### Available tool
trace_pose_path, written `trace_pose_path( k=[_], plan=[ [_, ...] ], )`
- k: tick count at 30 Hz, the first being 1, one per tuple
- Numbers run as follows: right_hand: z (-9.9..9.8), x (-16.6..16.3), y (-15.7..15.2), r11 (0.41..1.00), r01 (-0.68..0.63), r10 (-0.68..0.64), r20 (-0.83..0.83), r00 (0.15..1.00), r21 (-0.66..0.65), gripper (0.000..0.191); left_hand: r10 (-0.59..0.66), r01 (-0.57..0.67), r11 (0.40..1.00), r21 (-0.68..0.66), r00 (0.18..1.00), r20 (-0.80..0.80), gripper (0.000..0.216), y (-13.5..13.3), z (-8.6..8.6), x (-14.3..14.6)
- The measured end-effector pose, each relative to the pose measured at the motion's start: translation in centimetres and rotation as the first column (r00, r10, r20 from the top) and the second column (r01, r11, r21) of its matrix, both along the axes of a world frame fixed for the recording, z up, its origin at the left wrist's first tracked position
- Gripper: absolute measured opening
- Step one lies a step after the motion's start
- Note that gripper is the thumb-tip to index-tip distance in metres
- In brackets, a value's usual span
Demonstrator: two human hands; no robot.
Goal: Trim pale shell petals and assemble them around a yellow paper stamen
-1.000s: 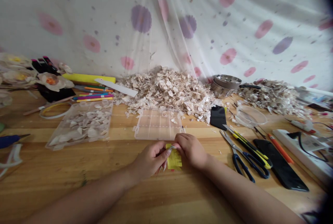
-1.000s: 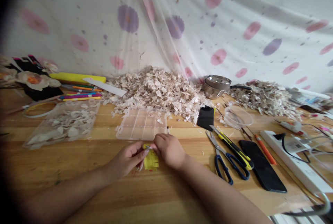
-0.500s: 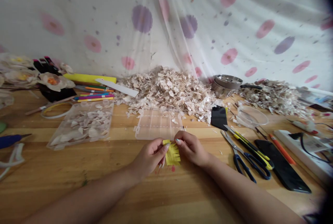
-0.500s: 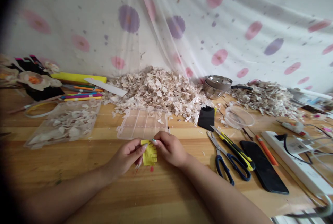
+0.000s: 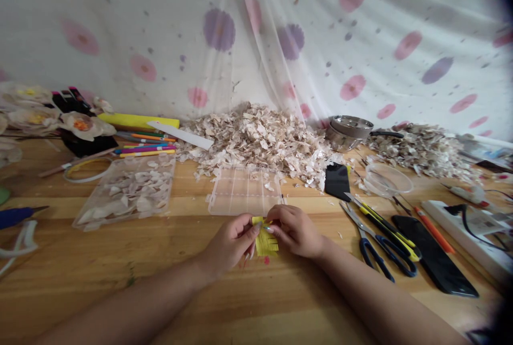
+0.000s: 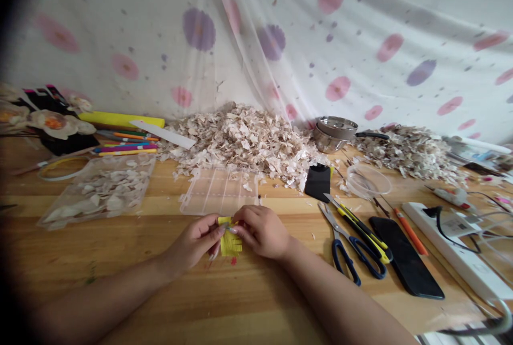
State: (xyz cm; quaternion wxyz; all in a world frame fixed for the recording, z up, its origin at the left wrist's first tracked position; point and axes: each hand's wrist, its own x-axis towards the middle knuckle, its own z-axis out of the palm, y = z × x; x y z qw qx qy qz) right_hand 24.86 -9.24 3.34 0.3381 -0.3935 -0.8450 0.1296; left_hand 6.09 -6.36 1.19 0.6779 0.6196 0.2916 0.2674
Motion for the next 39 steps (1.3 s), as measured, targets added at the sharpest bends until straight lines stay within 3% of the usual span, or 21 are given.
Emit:
trace_pose_path(
  k=[22, 32, 39],
  plan=[
    [-0.67, -0.28, 0.17, 0.99, 0.04, -0.051, 0.079, 0.996, 0.137, 0.019, -0.008, 0.008, 1.0, 0.019, 1.0, -0.015, 0.042, 0.1, -0.11, -0.09],
    [-0.42, -0.39, 0.16, 0.989, 0.014, -0.023, 0.058, 0.998, 0.146, 0.024, -0.067, 0.066, 0.998, -0.013, 0.997, -0.025, 0.044, 0.14, 0.3, -0.12],
    [-0.58, -0.5, 0.17, 0.995, 0.079, -0.087, 0.154, 0.984, 0.057, 0.037, -0.015, 0.015, 1.0, 0.006, 0.998, -0.068, 0.041, 0.06, -0.17, -0.16]
  ],
)
